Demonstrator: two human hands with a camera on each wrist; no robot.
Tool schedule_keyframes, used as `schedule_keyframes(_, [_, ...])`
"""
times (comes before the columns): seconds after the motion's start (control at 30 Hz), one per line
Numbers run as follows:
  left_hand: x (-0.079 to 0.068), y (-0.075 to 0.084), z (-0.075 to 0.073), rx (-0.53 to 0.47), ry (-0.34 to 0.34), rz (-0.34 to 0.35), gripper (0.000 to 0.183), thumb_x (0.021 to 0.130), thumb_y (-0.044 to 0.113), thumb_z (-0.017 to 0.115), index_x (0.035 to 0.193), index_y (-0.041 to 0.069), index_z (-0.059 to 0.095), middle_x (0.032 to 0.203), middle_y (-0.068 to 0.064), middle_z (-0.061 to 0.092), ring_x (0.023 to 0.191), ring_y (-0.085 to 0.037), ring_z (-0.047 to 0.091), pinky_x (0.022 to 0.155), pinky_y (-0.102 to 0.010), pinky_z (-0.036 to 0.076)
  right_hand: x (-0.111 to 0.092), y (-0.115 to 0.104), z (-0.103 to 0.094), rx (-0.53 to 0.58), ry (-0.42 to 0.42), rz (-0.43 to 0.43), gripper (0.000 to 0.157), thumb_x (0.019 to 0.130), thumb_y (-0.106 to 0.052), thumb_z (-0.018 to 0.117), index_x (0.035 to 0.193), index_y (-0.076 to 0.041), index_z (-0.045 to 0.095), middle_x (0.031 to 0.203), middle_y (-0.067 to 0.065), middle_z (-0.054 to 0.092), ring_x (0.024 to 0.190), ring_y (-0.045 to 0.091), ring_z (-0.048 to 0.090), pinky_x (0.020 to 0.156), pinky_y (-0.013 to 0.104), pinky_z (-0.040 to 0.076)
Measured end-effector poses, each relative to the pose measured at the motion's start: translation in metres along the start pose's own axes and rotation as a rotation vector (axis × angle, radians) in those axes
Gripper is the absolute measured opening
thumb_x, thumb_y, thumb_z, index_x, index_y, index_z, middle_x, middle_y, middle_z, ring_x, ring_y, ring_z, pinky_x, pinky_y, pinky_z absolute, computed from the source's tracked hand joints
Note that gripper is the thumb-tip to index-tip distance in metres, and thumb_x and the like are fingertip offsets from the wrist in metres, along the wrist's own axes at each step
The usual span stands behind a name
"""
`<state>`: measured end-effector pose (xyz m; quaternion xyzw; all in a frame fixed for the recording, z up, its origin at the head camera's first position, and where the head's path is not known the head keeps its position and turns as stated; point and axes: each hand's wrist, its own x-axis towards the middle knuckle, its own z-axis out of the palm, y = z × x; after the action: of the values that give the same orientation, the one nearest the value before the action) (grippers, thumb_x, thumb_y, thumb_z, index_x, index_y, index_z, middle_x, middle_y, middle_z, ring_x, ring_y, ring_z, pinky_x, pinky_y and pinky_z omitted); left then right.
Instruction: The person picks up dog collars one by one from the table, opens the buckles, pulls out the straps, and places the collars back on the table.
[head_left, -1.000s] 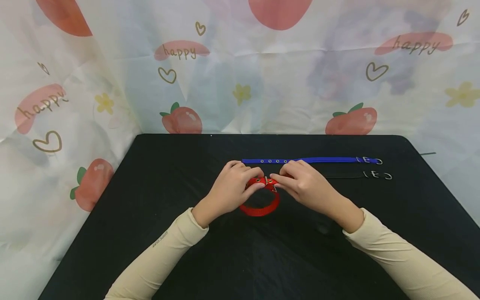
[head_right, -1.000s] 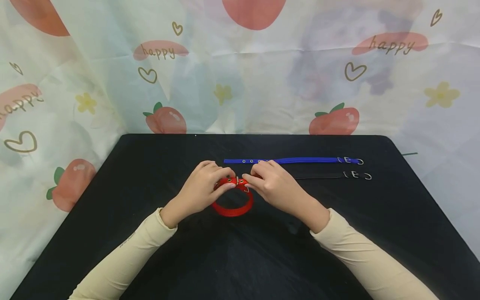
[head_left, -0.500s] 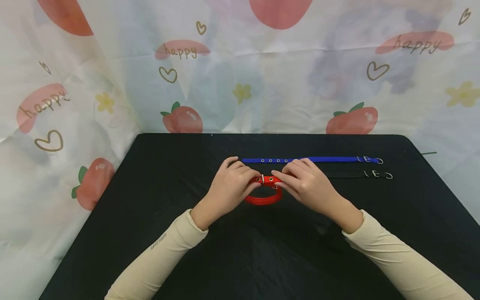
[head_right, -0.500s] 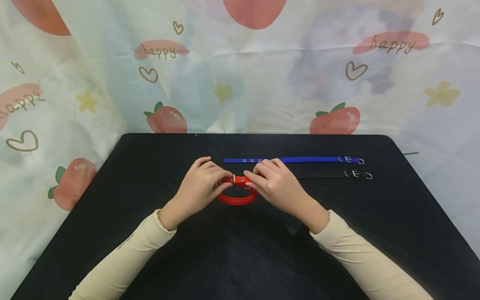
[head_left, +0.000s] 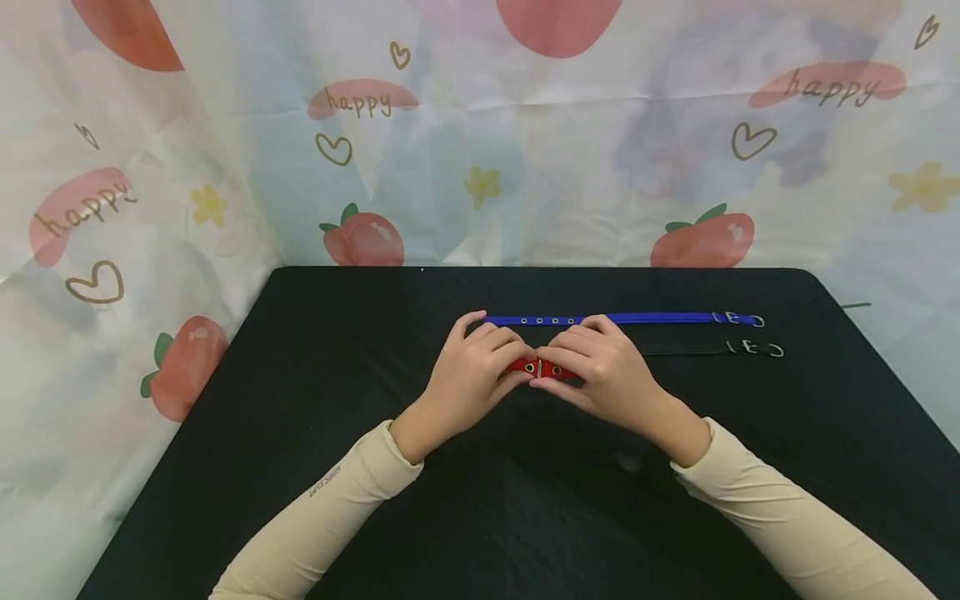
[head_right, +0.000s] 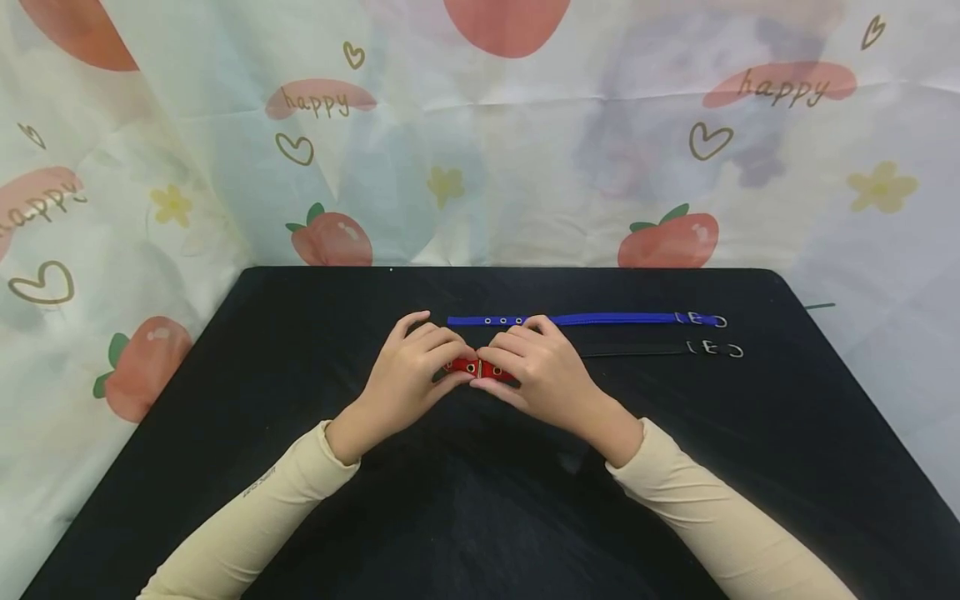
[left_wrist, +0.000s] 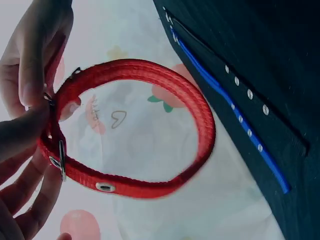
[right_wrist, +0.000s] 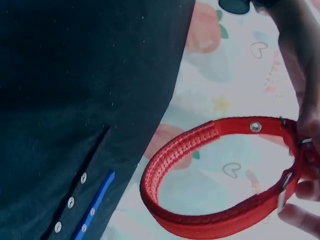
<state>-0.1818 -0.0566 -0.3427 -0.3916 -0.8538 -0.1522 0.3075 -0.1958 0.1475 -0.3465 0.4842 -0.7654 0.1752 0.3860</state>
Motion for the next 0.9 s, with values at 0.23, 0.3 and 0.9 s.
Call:
schedule_keyframes(0.23, [-0.006, -0.004, -0.001, -0.082, 0.044, -0.043, 0.023, 0.075, 0.030, 0.078, 0.092, 0.016, 0.071, 0.090, 0.005, 0.070, 0.089, -0.013, 0.062, 0.105, -0.046, 0.039, 0.002, 0.007, -0.006, 0.063, -0.010, -0.033, 0.042, 0.094, -0.041, 0.048, 0.084, -0.008, 0.072, 0.075, 0.003, 0.071, 0.065, 0.013, 0.064, 0.072, 0.044, 0.048])
schedule_keyframes(0.3, [-0.007, -0.004, -0.001, -0.085, 0.034, -0.046, 0.024, 0.076, 0.031, 0.077, 0.093, 0.016, 0.070, 0.091, 0.004, 0.070, 0.091, -0.014, 0.061, 0.105, -0.047, 0.039, 0.001, 0.009, -0.006, 0.080, -0.013, -0.039, 0.042, 0.094, -0.041, 0.048, 0.085, -0.008, 0.073, 0.074, 0.003, 0.071, 0.065, 0.013, 0.064, 0.073, 0.045, 0.049])
schedule_keyframes(0.9, [0.000, 0.000, -0.002, -0.157, -0.213, -0.063, 0.020, 0.085, 0.035, 0.067, 0.087, 0.017, 0.059, 0.082, 0.005, 0.055, 0.083, -0.012, 0.048, 0.099, -0.038, 0.039, -0.006, 0.010, 0.004, 0.060, -0.065, -0.111, 0.034, 0.093, -0.032, 0.046, 0.084, -0.008, 0.069, 0.075, 0.002, 0.069, 0.065, 0.012, 0.061, 0.077, 0.047, 0.049])
